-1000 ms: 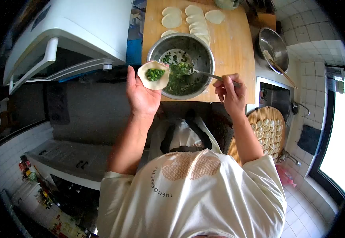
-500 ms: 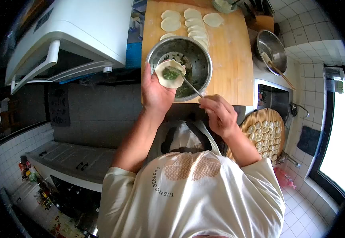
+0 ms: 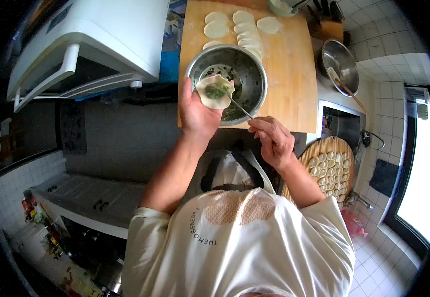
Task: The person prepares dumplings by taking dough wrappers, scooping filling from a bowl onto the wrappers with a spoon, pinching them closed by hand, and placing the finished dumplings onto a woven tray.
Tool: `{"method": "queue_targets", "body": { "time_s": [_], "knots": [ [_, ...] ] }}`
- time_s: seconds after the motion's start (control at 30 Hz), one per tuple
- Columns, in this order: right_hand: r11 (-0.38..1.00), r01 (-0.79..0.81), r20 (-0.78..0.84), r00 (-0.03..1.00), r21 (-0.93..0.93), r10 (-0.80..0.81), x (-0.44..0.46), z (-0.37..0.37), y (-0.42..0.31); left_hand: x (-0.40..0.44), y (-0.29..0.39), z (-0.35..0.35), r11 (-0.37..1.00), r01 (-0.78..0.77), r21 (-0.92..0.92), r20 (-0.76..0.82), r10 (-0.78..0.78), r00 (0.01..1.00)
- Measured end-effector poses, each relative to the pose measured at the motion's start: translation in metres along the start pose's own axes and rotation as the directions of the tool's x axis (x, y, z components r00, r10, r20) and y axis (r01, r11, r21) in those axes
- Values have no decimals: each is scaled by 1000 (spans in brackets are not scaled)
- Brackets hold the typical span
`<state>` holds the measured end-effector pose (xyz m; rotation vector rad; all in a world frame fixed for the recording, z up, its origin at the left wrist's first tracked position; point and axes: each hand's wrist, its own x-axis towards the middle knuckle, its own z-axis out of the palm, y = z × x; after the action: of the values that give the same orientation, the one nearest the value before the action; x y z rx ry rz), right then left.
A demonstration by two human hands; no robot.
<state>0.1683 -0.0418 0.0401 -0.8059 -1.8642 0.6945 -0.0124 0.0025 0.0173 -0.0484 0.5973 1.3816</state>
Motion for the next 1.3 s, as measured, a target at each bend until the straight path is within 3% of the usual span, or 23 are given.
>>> {"method": "queue_targets", "body": {
  "time_s": [0.1, 0.2, 0.23, 0.33, 0.4, 0.5, 0.6, 0.63, 0.87, 0.97, 1.07, 1.13, 1.23, 1.3],
  "knots": [
    [981, -167, -18, 985, 101, 169, -1, 4, 2, 0, 2, -2, 1000, -14, 11, -27, 14, 1000],
    [988, -99, -55, 993, 115, 106, 4, 3, -4, 3, 2, -3, 999, -41, 12, 4, 41, 999],
    [998, -10, -68, 998, 69, 14, 5, 4, -4, 2, 2, -4, 999, -43, 6, 13, 43, 999],
    [995, -97, 64, 993, -3, 97, 4, 7, 4, 2, 3, -6, 1000, -16, 10, 8, 16, 1000],
    [996, -93, 63, 994, -3, 93, 6, 6, 3, 5, 3, -7, 1000, -28, 14, 13, 28, 1000],
    [996, 79, -60, 995, 52, -76, 7, 7, -2, 4, 2, -7, 999, -44, -5, -2, 44, 999],
    [994, 67, 29, 997, -83, -64, 9, 9, -1, 5, 2, -7, 999, -46, -22, -9, 46, 999],
    [999, -14, 55, 998, -31, 16, 4, 12, 7, 5, 3, -7, 999, -34, -10, -6, 34, 999],
    [999, 40, -27, 999, -4, -40, 7, 8, 4, 5, 3, -3, 999, -54, 0, -4, 54, 999],
    [996, -91, 35, 995, -15, 91, 7, 9, 4, 5, 3, -3, 999, -35, -8, -7, 35, 999],
    [932, -207, -87, 966, 298, 242, -1, 13, 10, 4, 3, -5, 1000, -14, 16, -33, 14, 999],
    [909, -185, -178, 948, 373, 265, 3, 7, 7, 5, 4, -4, 999, -25, 24, -40, 26, 999],
    [962, -176, -221, 950, 210, 222, 2, -1, 27, 0, 7, 0, 1000, -21, -9, -79, 20, 997],
    [919, -207, 0, 976, -335, 220, 4, 0, 38, -1, 10, -7, 1000, -21, -22, -40, 21, 999]
  ]
}}
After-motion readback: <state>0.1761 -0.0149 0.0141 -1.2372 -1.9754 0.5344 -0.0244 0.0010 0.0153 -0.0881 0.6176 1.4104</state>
